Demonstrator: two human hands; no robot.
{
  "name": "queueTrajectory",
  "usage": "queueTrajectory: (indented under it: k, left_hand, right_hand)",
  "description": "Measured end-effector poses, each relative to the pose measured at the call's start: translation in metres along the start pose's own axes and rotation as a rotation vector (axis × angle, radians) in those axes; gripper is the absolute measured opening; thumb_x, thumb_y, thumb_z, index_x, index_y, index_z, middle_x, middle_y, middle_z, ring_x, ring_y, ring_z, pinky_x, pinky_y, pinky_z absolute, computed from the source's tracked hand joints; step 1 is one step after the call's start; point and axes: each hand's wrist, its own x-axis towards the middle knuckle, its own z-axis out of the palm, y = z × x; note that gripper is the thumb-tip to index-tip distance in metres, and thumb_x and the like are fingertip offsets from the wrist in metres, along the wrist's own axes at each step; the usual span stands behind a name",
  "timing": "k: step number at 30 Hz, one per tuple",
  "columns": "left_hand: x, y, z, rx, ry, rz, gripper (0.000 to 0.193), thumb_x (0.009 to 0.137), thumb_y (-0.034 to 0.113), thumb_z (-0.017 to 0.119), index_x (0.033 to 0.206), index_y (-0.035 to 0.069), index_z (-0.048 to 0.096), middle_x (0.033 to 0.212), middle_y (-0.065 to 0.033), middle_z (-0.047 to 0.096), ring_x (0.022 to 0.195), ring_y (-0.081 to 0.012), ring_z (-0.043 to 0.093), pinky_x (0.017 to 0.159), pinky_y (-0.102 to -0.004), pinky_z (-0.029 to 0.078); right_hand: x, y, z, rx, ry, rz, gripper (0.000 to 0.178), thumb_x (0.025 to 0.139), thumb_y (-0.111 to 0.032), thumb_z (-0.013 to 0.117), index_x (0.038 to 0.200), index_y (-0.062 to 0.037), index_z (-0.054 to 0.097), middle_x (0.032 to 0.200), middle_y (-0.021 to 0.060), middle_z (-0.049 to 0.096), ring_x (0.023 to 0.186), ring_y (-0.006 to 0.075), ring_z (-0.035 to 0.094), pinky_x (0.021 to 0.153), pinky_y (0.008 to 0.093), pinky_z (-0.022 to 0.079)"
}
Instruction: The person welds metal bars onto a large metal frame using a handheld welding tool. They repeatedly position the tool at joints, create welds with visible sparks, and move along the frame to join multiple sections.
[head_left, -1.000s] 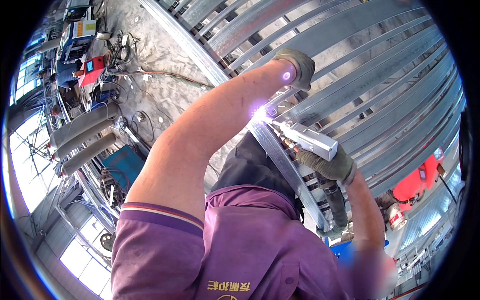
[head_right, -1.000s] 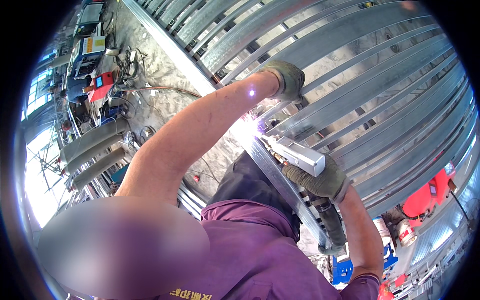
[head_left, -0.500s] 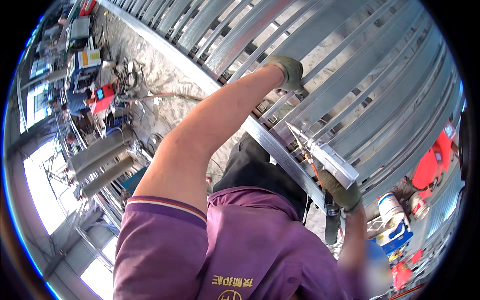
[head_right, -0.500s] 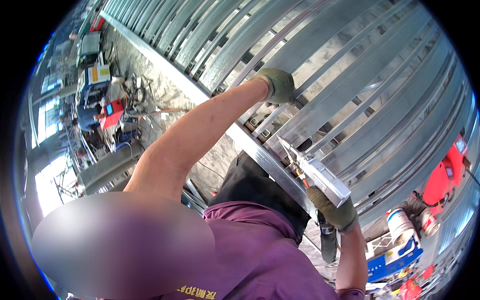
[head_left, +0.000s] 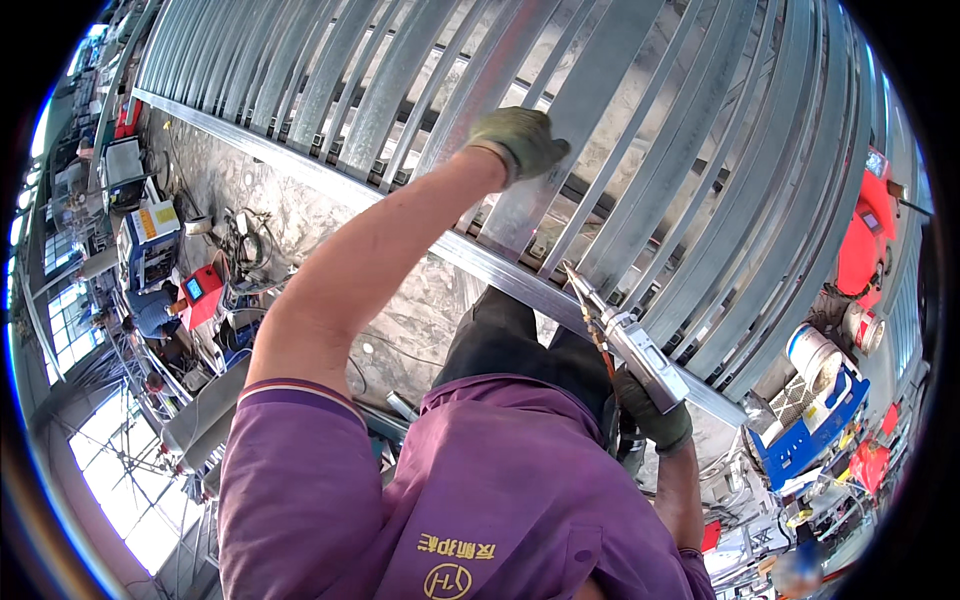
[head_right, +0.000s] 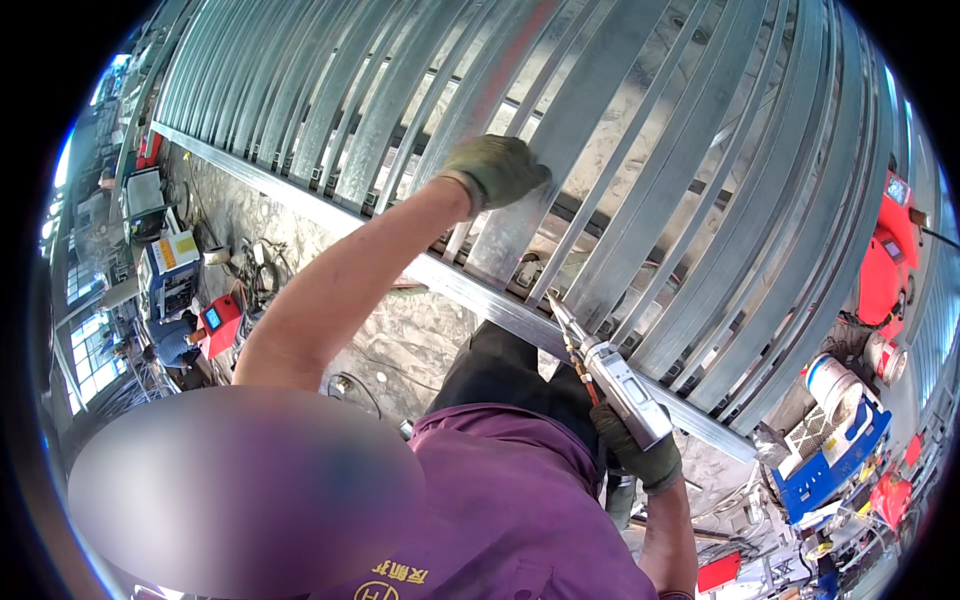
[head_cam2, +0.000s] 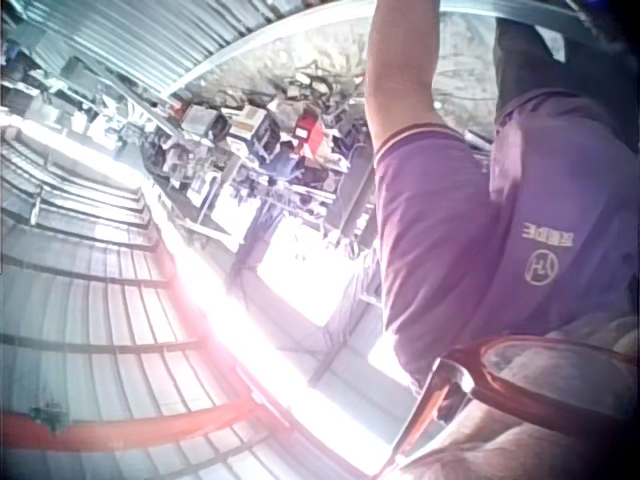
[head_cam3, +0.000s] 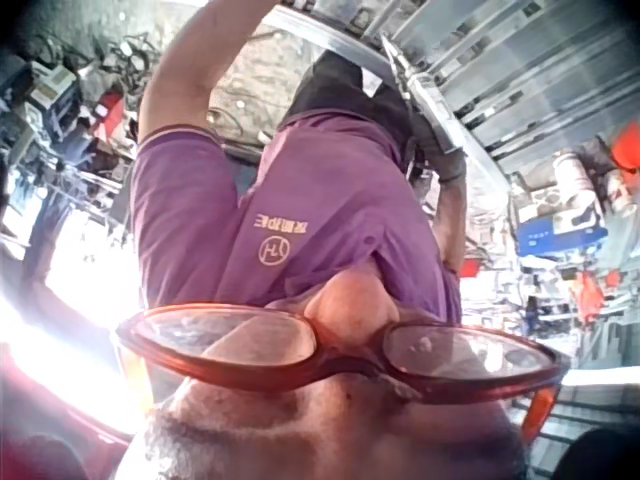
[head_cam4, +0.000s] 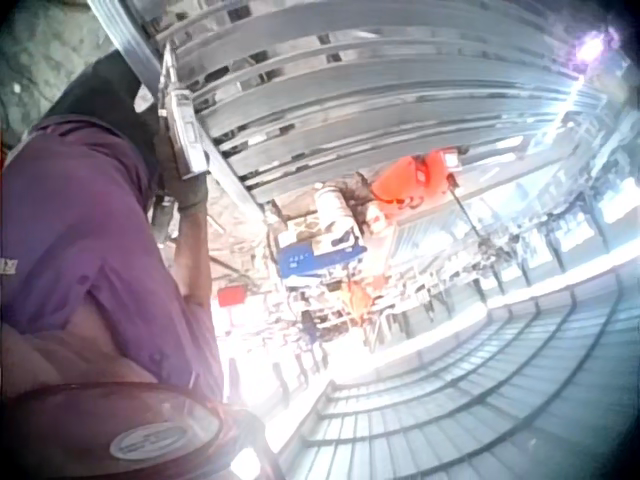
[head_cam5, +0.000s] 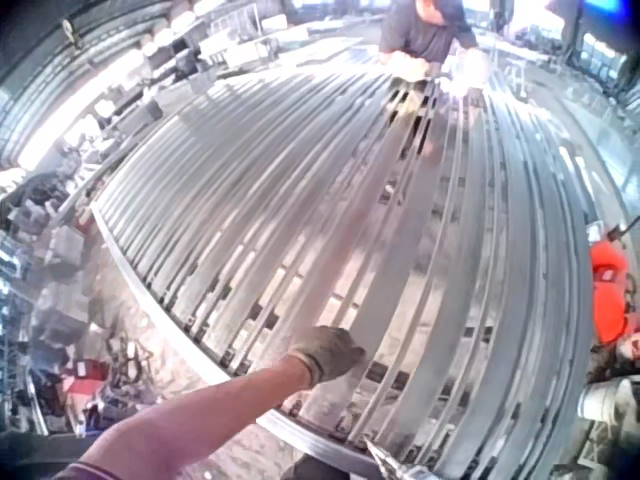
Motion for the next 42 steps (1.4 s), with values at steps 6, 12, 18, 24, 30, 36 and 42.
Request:
queueTrajectory:
  k: [6, 12, 18, 24, 30, 36, 42]
  left_hand:
    - [0.015, -0.053, 0.030, 0.183, 0.014, 0.116, 0.057, 0.111, 0.051, 0.051, 0.134, 0.007, 0.078, 0.137, -0.0181, 0.078, 0.129, -0.0358, 0.074, 0.111, -0.0485, 0.056]
    - [0.029, -0.039, 0.040, 0.191, -0.077, 0.156, 0.048, 0.107, 0.041, 0.055, 0.127, 0.006, 0.082, 0.136, -0.0190, 0.078, 0.128, -0.0368, 0.074, 0.109, -0.0478, 0.058]
    - [0.051, -0.060, 0.063, 0.183, -0.003, 0.192, 0.050, 0.107, 0.046, 0.058, 0.121, 0.005, 0.083, 0.124, -0.0178, 0.082, 0.118, -0.0361, 0.078, 0.101, -0.0463, 0.061]
    - [0.037, -0.046, 0.026, -0.026, -0.186, 0.097, 0.048, 0.105, 0.047, 0.069, 0.113, 0.001, 0.082, 0.090, -0.0122, 0.084, 0.087, -0.0273, 0.082, 0.089, -0.0411, 0.064]
    - [0.035, -0.048, 0.019, -0.230, -0.264, 0.018, 0.050, 0.104, 0.048, 0.076, 0.096, -0.001, 0.082, 0.088, -0.0115, 0.084, 0.077, -0.0243, 0.082, 0.080, -0.0380, 0.066]
    - [0.032, -0.058, 0.014, -0.243, -0.264, 0.071, 0.049, 0.102, 0.047, 0.078, 0.088, 0.000, 0.085, 0.083, -0.0116, 0.084, 0.076, -0.0267, 0.083, 0.079, -0.0403, 0.066]
    - [0.027, -0.054, 0.008, -0.279, -0.319, -0.013, 0.043, 0.096, 0.042, 0.080, 0.114, 0.003, 0.083, 0.089, -0.0068, 0.085, 0.079, -0.0230, 0.083, 0.078, -0.0379, 0.066]
  right_hand:
    - [0.016, -0.017, 0.020, -0.025, -0.001, 0.014, 0.032, 0.103, -0.017, 0.083, 0.130, -0.0018, 0.077, 0.109, 0.0095, 0.080, 0.098, 0.0203, 0.075, 0.086, 0.0368, 0.060]
    - [0.017, -0.004, 0.026, -0.098, 0.015, -0.134, 0.031, 0.101, -0.019, 0.086, 0.127, -0.0022, 0.079, 0.098, 0.0096, 0.081, 0.084, 0.0196, 0.077, 0.077, 0.0357, 0.061]
    - [0.018, 0.007, 0.023, -0.162, -0.011, -0.226, 0.033, 0.100, -0.020, 0.088, 0.127, -0.0033, 0.079, 0.096, 0.0099, 0.082, 0.083, 0.0209, 0.079, 0.076, 0.0356, 0.062]
    - [0.029, -0.008, 0.003, -0.264, -0.035, -0.215, 0.039, 0.099, -0.021, 0.089, 0.131, -0.0035, 0.078, 0.103, 0.0107, 0.084, 0.091, 0.0224, 0.081, 0.081, 0.0367, 0.063]
    - [0.054, -0.073, -0.033, -0.189, -0.174, -0.042, 0.044, 0.102, -0.018, 0.086, 0.141, -0.0028, 0.073, 0.104, 0.0057, 0.078, 0.089, 0.0132, 0.068, 0.083, 0.0318, 0.059]
    - [0.109, -0.146, -0.045, -0.209, -0.349, 0.172, 0.045, 0.103, -0.022, 0.086, 0.143, -0.0054, 0.073, 0.115, 0.0034, 0.081, 0.103, 0.0108, 0.069, 0.092, 0.0316, 0.059]
    - [0.178, -0.141, -0.036, -0.265, -0.507, 0.080, 0.051, 0.101, -0.031, 0.088, 0.144, -0.0079, 0.073, 0.119, 0.0051, 0.082, 0.104, 0.0132, 0.071, 0.091, 0.0329, 0.060]
